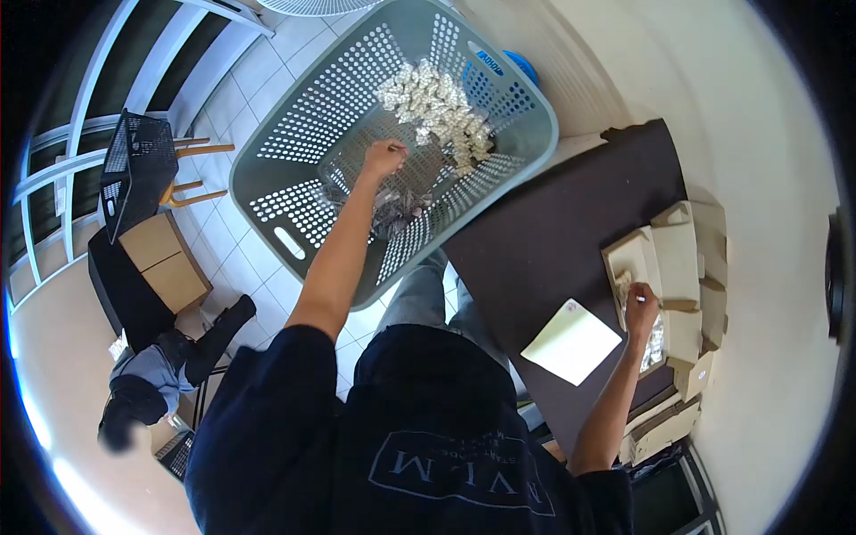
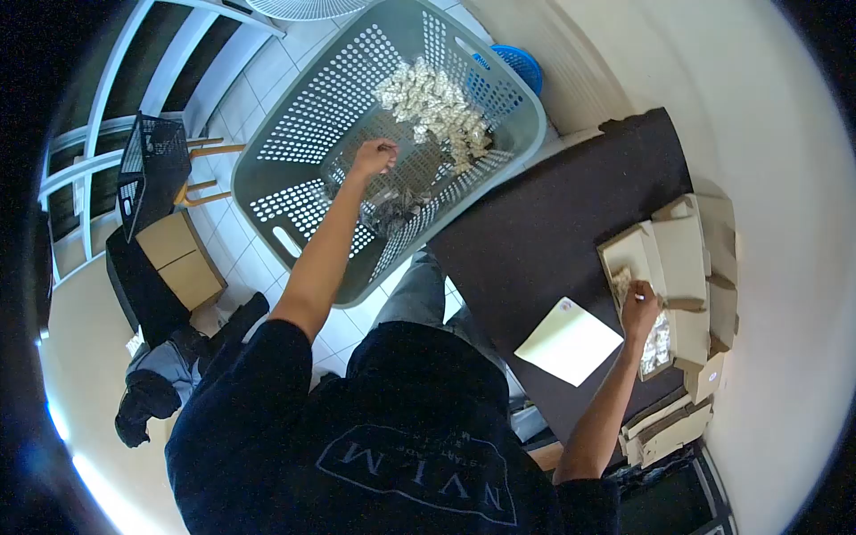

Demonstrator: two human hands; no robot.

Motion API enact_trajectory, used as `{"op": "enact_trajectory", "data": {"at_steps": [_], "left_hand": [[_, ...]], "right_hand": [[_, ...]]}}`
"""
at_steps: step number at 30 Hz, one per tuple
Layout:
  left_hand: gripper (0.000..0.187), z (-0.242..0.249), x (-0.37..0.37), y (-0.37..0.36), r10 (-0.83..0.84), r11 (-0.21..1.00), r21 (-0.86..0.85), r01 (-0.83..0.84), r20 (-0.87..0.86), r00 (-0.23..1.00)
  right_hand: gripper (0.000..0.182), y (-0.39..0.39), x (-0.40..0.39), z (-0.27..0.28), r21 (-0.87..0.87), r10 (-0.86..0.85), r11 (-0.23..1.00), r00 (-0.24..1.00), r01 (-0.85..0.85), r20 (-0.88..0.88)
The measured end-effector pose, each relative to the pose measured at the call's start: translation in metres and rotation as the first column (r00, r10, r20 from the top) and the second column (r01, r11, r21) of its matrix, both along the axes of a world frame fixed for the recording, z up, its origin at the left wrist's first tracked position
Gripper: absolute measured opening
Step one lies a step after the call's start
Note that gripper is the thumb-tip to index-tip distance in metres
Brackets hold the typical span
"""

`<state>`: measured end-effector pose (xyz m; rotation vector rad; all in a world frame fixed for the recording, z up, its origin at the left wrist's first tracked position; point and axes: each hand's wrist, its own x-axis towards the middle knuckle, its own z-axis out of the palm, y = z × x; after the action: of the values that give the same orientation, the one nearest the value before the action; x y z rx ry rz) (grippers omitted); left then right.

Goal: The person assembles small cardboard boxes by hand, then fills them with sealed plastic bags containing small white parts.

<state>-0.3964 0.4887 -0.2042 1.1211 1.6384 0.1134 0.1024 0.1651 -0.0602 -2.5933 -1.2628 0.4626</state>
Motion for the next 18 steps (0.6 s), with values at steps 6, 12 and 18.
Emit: {"op": "enact_trajectory", "data": {"at_steps": [6, 12, 18], "left_hand": [[0.046, -0.110, 0.006, 0.030, -0.171, 0.982, 0.017, 0.186, -0.310, 0.935], [0.059, -0.144, 0.046, 0.036, 0.065, 0.997, 0.070, -0.045, -0.313, 0.948], [0.053, -0.161, 0.049, 0.034, 0.133, 0.990, 0.004, -0.139, -0.315, 0.940]], "right_hand": [[0.022, -0.019, -0.010, 0.028, 0.020, -0.220, 0.975, 0.974, 0.221, -0.054], [0.021, -0.041, -0.090, 0.079, -0.164, -0.410, 0.910, 0.882, 0.380, -0.232], [0.021, -0.046, -0.148, 0.082, -0.232, -0.495, 0.869, 0.795, 0.438, -0.351]]}}
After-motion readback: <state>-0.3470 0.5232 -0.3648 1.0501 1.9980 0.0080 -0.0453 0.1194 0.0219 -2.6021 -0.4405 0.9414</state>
